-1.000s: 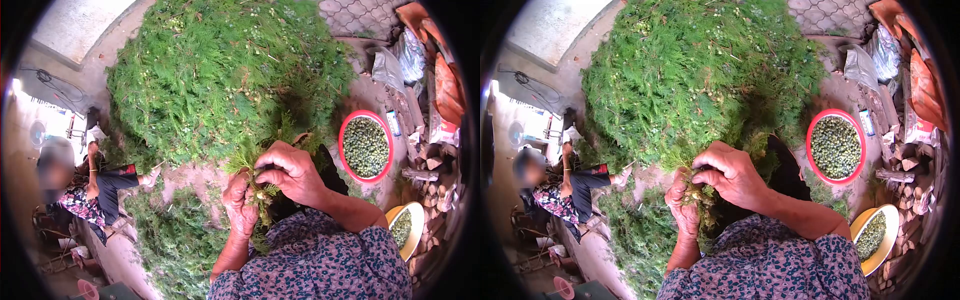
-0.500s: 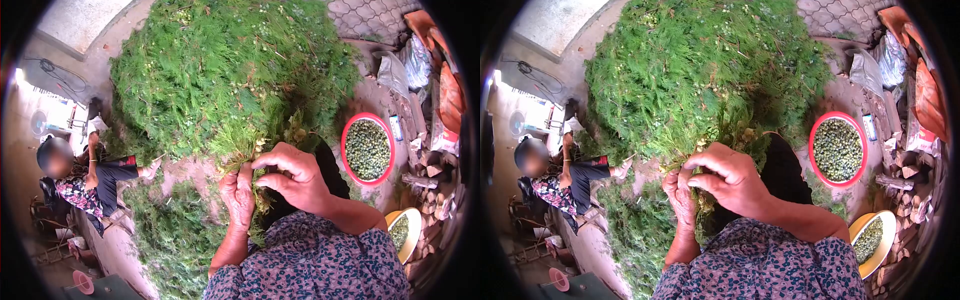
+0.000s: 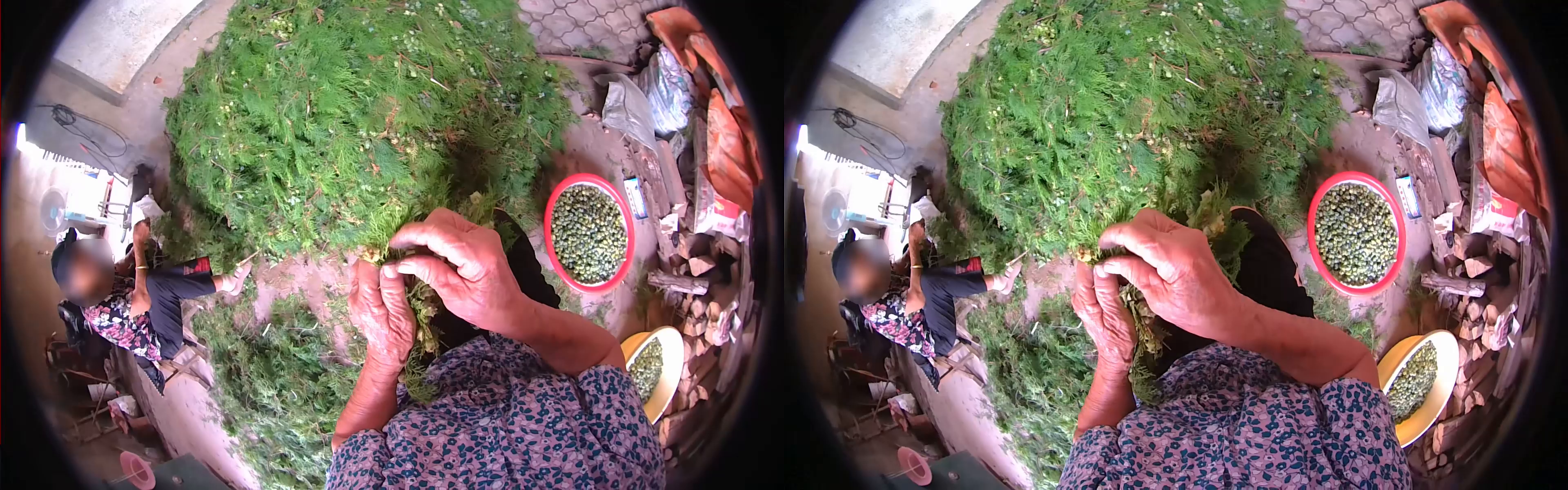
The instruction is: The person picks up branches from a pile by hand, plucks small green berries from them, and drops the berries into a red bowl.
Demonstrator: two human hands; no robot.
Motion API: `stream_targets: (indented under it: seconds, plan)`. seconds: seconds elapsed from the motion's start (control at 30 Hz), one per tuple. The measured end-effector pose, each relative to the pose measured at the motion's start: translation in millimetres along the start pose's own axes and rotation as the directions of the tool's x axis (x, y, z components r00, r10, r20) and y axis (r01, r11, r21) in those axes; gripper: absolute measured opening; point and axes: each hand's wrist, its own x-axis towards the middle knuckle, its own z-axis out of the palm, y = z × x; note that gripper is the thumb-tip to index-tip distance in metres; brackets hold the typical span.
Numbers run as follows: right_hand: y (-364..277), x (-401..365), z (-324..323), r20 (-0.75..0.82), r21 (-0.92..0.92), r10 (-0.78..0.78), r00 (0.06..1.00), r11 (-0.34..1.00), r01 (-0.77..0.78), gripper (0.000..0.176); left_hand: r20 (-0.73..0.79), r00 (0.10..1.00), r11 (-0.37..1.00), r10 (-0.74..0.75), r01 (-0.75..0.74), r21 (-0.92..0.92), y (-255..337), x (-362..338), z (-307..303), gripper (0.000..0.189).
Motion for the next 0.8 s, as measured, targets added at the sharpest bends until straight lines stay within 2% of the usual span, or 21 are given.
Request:
stream_targets:
  seconds: [0.03, 0.07, 0.17, 0.23, 0.3, 0.37, 0.4, 0.43, 0.47, 0.5, 0.57, 0.6, 0.63, 0.7, 0.73, 0.77, 0.8]
  plan:
    - [-0.2, 1.5, -2.8, -0.034, 0.01, -0.012, 0.999, 1.0, 0.012, 0.022, 0.007, 1.0, 1.0, 0.006, -0.006, -0.006, -1.5, 0.1, 1.1, 0.023]
    - [3.9, 3.2, -5.3, 0.011, 0.017, -0.052, 0.999, 0.999, 0.052, 0.024, 0.017, 0.998, 0.996, 0.059, -0.06, 0.069, -4.5, -0.1, 2.2, 0.023]
    - [-6.9, 2.9, -10.2, 0.063, 0.041, 0.006, 0.998, 0.999, -0.009, 0.024, 0.062, 0.981, 0.963, 0.184, -0.193, 0.188, -1.4, 0.4, 3.6, 0.021]
    - [-5.1, 1.5, -11.0, 0.056, 0.03, 0.039, 0.998, 0.999, -0.041, 0.019, 0.054, 0.963, 0.956, 0.263, -0.268, 0.121, 3.3, 2.4, 6.9, 0.018]
    - [3.5, 0.5, -10.5, 0.043, 0.037, -0.064, 0.997, 0.997, 0.062, 0.013, 0.054, 0.965, 0.959, 0.257, -0.262, 0.109, 3.2, 2.8, 10.2, 0.016]
    - [5.8, -3.6, -6.7, -0.022, 0.033, -0.04, 0.999, 0.999, 0.041, 0.008, 0.05, 0.966, 0.96, 0.256, -0.259, 0.103, 4.0, 2.0, 11.0, 0.015]
    - [4.6, -5.6, -6.9, -0.027, 0.225, 0.16, 0.987, 0.963, -0.15, 0.008, 0.038, 0.978, 0.973, 0.206, -0.209, 0.093, 5.3, 1.3, 12.0, 0.013]
    - [4.0, -7.1, -7.9, 0.008, 0.404, 0.351, 0.936, 0.855, -0.325, 0.01, 0.025, 0.987, 0.984, 0.156, -0.158, 0.082, 6.9, 0.4, 13.1, 0.012]
    - [7.6, -6.4, -13.5, 0.03, 0.415, 0.473, 0.88, 0.795, -0.442, 0.014, 0.003, 0.994, 0.993, 0.113, -0.114, 0.043, 16.9, 1.9, 12.5, 0.014]
    - [7.9, -4.8, -21.3, 0.068, 0.584, 0.546, 0.835, 0.657, -0.477, 0.013, 0.005, 0.993, 0.992, 0.115, -0.115, 0.045, 18.3, 1.9, 10.3, 0.014]
    - [13.3, -4.4, -40.4, 0.054, 0.742, 0.602, 0.797, 0.51, -0.436, 0.013, 0.065, 0.994, 0.995, -0.09, 0.088, 0.039, 17.7, 1.7, 2.7, 0.019]
    - [17.5, -6.8, -51.7, -0.024, 0.733, 0.611, 0.792, 0.549, -0.402, 0.013, 0.027, 0.994, 0.993, -0.109, 0.111, -0.048, 10.2, 1.5, 2.4, 0.025]
    - [22.3, -10.5, -64.8, -0.099, 0.719, 0.614, 0.783, 0.588, -0.37, 0.014, 0.024, 0.993, 0.992, -0.112, 0.113, -0.047, 1.9, 1.5, 1.1, 0.025]
    - [42.5, -21.5, -92.9, -0.242, 0.745, 0.73, 0.639, 0.562, -0.359, 0.015, 0.083, 0.918, 0.838, -0.388, 0.388, -0.383, -10.6, 3.8, -1.4, 0.027]
    - [60.6, -32.2, -110.2, -0.289, 0.749, 0.755, 0.588, 0.561, -0.352, 0.017, 0.041, 0.899, 0.763, -0.437, 0.394, -0.512, -2.7, 4.6, 1.3, 0.025]
    - [84.8, -47.9, -129.7, -0.333, 0.753, 0.777, 0.533, 0.56, -0.345, 0.018, 0.037, 0.897, 0.763, -0.439, 0.395, -0.511, 2.6, 6.0, -1.1, 0.025]
    - [115.1, -69.2, -152.8, -0.359, 0.8, 0.807, 0.469, 0.525, -0.292, 0.02, 0.098, 0.844, 0.646, -0.528, 0.473, -0.599, 7.2, 7.4, -3.1, 0.023]
